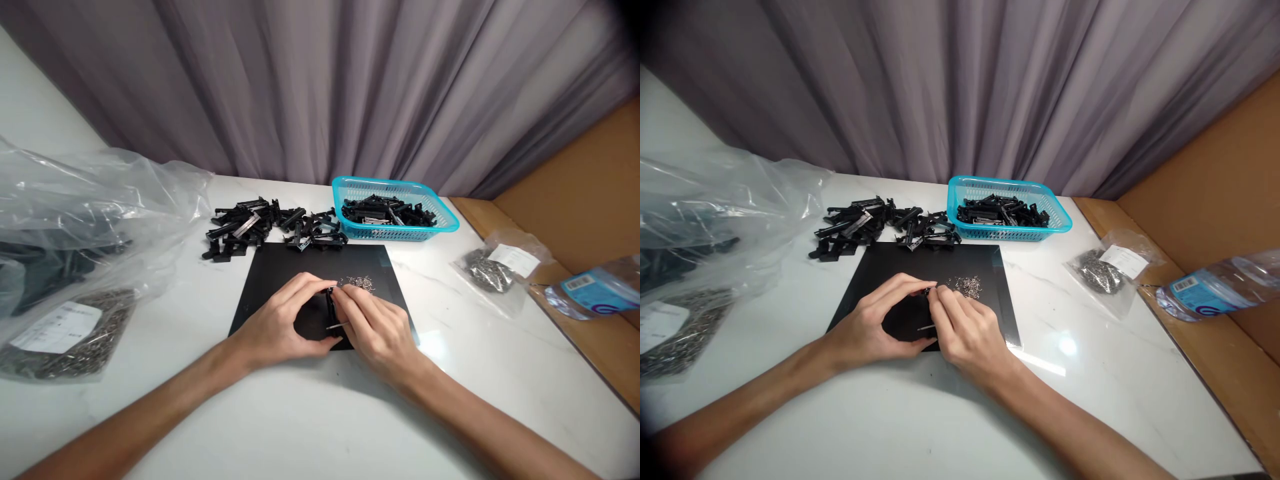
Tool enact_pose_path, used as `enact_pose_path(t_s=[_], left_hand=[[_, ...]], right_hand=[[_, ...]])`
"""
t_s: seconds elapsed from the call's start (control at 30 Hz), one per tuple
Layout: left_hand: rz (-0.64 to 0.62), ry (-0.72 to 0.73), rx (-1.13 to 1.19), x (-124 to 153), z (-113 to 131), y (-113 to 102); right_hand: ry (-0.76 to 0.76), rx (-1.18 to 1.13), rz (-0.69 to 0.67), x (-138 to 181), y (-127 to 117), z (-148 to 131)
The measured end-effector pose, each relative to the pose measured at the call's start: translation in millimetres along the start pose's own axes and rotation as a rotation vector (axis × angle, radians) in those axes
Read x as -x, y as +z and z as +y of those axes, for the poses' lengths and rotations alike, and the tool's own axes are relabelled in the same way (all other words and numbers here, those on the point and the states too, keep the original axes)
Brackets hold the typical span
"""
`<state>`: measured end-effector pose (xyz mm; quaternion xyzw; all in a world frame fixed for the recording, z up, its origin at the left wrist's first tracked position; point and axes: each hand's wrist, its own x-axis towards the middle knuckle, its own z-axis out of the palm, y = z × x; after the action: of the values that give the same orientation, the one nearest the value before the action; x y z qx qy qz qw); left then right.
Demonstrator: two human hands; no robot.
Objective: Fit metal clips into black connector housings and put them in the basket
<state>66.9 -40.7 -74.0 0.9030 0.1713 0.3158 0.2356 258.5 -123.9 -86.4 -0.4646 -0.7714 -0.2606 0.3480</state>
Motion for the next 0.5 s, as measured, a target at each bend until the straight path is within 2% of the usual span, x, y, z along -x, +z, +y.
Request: enact_pose_path(t_s=[0.1,0.2,0.37,0.5], left_hand=[[-0.012,-0.022,0.012,0,0,0],[-0.022,-0.057,0.024,0,-1,-1],[-0.019,-0.126,0.023,-3,-2,-3],[-0.029,-0.146,0.021,-5,-2,-3]], right_hand=[[0.001,-0.058,-0.038,0,1,3],[0.062,-0.148,-0.059,0,2,8],[0.350,-0.448,-0.093,-2,2,17],[0.535,-0.531,-0.071,-8,-4,25]])
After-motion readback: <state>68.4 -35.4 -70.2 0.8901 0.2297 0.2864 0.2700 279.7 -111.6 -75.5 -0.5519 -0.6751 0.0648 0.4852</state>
